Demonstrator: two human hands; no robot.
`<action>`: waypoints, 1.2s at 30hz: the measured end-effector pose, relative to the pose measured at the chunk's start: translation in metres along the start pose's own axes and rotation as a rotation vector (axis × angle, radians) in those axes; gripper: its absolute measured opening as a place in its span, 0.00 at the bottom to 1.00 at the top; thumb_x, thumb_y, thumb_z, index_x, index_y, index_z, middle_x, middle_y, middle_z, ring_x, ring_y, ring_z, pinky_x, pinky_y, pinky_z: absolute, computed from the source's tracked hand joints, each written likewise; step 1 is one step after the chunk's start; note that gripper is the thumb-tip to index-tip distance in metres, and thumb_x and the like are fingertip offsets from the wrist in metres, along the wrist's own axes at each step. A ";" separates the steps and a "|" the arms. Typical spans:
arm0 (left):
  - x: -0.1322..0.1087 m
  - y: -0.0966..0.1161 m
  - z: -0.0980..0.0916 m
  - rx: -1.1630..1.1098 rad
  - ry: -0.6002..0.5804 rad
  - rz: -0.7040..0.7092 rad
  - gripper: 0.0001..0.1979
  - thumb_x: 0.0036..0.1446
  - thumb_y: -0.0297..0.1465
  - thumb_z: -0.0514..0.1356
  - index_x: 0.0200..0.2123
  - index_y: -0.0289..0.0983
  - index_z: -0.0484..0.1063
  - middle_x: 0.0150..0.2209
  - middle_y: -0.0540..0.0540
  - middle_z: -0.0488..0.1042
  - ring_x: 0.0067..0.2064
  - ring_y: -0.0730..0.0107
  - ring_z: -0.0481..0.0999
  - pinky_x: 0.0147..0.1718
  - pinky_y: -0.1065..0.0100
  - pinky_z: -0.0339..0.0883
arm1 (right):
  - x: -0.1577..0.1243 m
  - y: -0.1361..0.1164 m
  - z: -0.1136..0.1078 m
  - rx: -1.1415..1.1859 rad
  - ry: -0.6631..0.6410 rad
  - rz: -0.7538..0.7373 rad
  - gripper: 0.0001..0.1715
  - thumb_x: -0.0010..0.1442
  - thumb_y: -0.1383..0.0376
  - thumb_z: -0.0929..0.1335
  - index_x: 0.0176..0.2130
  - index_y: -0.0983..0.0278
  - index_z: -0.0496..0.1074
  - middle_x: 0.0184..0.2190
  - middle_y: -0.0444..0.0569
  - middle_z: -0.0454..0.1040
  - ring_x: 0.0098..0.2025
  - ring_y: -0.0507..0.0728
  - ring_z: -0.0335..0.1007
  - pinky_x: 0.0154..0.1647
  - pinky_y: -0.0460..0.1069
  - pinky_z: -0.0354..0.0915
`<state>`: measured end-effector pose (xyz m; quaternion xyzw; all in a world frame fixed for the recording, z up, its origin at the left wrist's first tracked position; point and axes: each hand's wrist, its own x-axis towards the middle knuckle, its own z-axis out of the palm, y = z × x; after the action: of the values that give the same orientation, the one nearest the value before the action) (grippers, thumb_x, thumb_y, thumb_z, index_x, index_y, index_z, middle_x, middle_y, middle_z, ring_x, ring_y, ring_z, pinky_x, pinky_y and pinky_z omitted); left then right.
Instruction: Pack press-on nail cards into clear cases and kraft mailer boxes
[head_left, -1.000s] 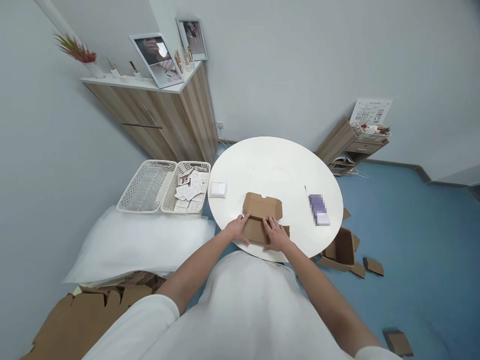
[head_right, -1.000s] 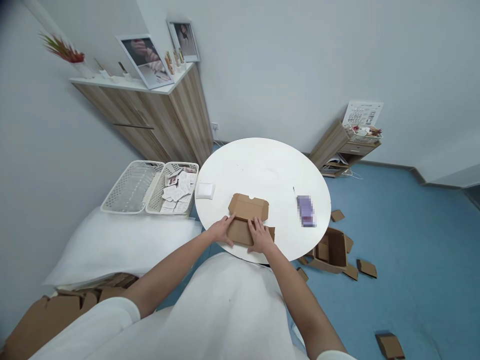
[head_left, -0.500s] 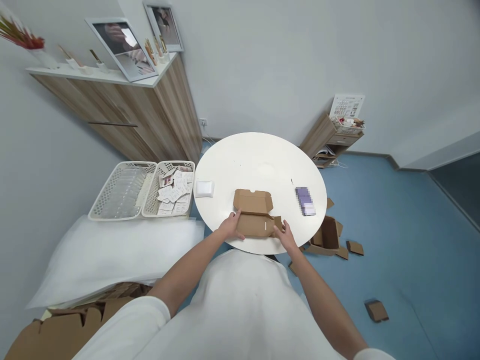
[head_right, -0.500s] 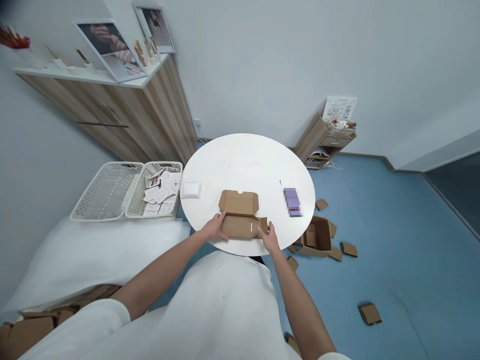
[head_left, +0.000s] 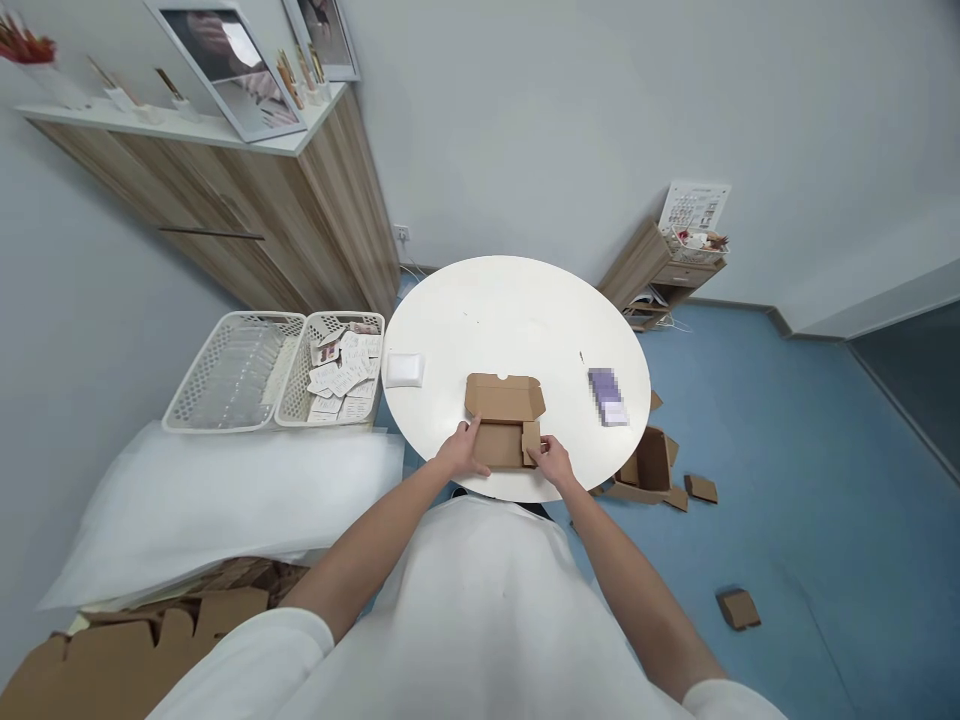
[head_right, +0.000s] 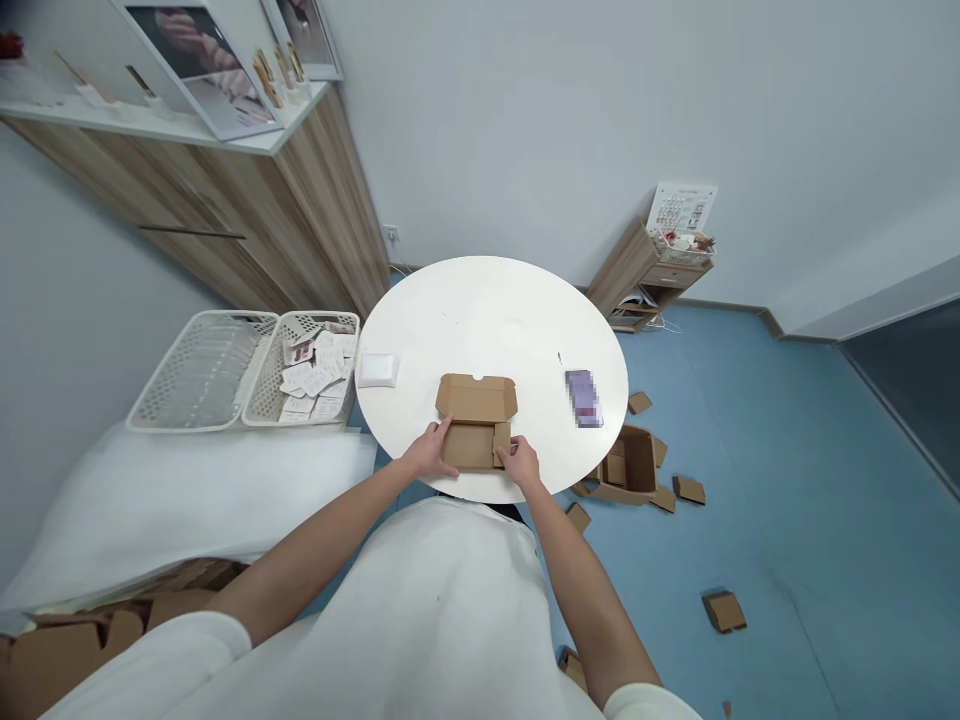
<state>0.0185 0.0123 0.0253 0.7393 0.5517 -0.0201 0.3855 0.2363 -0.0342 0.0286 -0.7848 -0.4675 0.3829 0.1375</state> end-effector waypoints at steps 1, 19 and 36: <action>-0.001 0.000 0.001 -0.002 0.001 0.002 0.62 0.29 0.42 0.69 0.62 0.42 0.31 0.52 0.37 0.56 0.51 0.49 0.66 0.43 0.61 0.62 | 0.001 0.000 0.002 -0.030 0.003 0.010 0.19 0.52 0.59 0.63 0.43 0.65 0.65 0.33 0.46 0.73 0.36 0.54 0.68 0.34 0.46 0.60; -0.005 0.015 0.022 -0.091 -0.001 -0.032 0.62 0.30 0.41 0.69 0.62 0.45 0.31 0.53 0.39 0.54 0.50 0.51 0.67 0.44 0.62 0.63 | 0.007 0.006 0.000 -0.294 -0.005 0.106 0.12 0.54 0.67 0.60 0.42 0.62 0.58 0.36 0.50 0.70 0.36 0.57 0.67 0.30 0.48 0.57; 0.013 0.042 0.037 -0.253 0.167 0.031 0.65 0.34 0.42 0.68 0.61 0.41 0.21 0.59 0.37 0.52 0.59 0.50 0.54 0.51 0.57 0.56 | 0.034 0.007 -0.028 -0.500 -0.051 0.034 0.20 0.56 0.71 0.57 0.49 0.64 0.54 0.41 0.55 0.68 0.41 0.61 0.69 0.35 0.51 0.59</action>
<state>0.0732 -0.0033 0.0172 0.6924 0.5685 0.1172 0.4285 0.2707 -0.0049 0.0272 -0.7922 -0.5377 0.2774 -0.0794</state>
